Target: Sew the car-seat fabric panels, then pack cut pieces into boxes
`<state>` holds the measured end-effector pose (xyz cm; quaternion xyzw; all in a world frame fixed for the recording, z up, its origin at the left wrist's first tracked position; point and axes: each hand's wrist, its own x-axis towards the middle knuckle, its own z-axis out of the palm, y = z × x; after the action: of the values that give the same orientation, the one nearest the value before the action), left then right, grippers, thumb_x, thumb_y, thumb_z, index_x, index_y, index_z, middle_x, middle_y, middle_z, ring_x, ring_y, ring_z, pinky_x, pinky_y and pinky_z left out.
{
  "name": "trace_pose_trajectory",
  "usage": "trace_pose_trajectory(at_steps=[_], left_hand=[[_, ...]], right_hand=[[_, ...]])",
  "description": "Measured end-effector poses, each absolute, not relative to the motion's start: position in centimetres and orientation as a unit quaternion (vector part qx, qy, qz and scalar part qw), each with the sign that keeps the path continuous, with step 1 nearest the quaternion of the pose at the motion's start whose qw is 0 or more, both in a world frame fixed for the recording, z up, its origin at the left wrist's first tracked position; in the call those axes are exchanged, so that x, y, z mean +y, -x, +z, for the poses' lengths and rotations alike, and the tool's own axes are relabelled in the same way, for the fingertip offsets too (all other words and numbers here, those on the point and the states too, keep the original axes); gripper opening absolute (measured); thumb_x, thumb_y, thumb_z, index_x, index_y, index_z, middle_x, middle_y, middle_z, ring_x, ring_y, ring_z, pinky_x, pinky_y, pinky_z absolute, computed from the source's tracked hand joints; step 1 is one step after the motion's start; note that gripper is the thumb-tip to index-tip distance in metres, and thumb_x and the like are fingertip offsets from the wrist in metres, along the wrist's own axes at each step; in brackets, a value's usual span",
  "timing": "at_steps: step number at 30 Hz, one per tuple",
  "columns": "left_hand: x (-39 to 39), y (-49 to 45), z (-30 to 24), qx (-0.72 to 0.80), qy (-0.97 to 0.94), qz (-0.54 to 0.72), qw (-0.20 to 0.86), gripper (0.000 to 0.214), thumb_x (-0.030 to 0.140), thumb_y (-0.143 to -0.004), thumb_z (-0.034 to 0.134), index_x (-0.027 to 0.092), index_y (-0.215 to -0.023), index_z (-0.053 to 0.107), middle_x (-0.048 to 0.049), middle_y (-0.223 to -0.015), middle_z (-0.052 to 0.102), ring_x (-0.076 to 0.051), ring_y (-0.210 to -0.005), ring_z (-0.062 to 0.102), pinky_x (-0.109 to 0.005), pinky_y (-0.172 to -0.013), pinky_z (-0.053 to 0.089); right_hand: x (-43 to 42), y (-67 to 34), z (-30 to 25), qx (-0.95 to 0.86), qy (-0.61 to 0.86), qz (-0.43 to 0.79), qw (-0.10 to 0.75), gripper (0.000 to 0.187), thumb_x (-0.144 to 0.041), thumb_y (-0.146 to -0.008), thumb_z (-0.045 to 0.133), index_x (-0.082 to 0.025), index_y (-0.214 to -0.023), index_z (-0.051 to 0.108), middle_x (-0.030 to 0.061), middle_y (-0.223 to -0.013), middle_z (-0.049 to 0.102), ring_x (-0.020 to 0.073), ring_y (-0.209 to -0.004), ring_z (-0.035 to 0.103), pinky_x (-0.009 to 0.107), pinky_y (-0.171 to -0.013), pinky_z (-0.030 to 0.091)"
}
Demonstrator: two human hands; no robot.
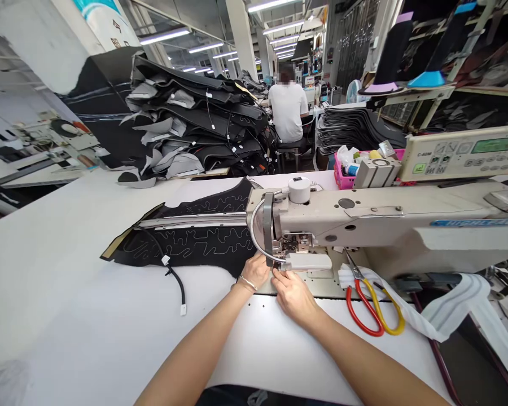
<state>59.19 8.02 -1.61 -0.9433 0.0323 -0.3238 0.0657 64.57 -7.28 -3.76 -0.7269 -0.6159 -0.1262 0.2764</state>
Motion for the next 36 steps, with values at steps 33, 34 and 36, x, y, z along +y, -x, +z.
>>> trace_pose_trajectory(at_steps=[33,34,36], left_hand=[[11.4,-51.8,1.3,-0.178,0.909,-0.332,0.179,0.036,0.001,-0.069,0.039,0.017,-0.094,0.059,-0.0064,-0.084,0.063,-0.019,-0.074,0.048,-0.032,-0.060,0.041],[11.9,-49.2,2.3,-0.182,0.901,-0.351,0.179,0.041,-0.002,-0.067,0.038,0.018,-0.096,0.059,-0.0054,-0.086,0.063,-0.019,-0.076,0.048,-0.031,-0.061,0.042],[12.1,-43.5,4.4,-0.145,0.892,-0.400,0.153,0.049,-0.004,-0.067,0.035,0.021,-0.104,0.056,-0.0023,-0.090,0.064,-0.018,-0.079,0.048,-0.030,-0.064,0.043]], right_hand=[[-9.0,-63.4,-3.3,-0.638,0.687,-0.191,0.292,0.034,-0.002,-0.076,0.033,-0.013,-0.100,0.055,0.0101,-0.094,0.059,0.0169,-0.082,0.050,0.029,-0.069,0.048],[-9.3,-63.1,-3.1,-0.637,0.679,-0.204,0.302,0.035,-0.002,-0.077,0.032,-0.013,-0.103,0.052,0.0097,-0.088,0.058,0.0161,-0.079,0.051,0.027,-0.065,0.048],[-9.5,-62.1,-2.4,-0.633,0.664,-0.239,0.319,0.037,-0.004,-0.079,0.031,-0.012,-0.112,0.046,0.0100,-0.085,0.054,0.0147,-0.072,0.051,0.025,-0.059,0.048]])
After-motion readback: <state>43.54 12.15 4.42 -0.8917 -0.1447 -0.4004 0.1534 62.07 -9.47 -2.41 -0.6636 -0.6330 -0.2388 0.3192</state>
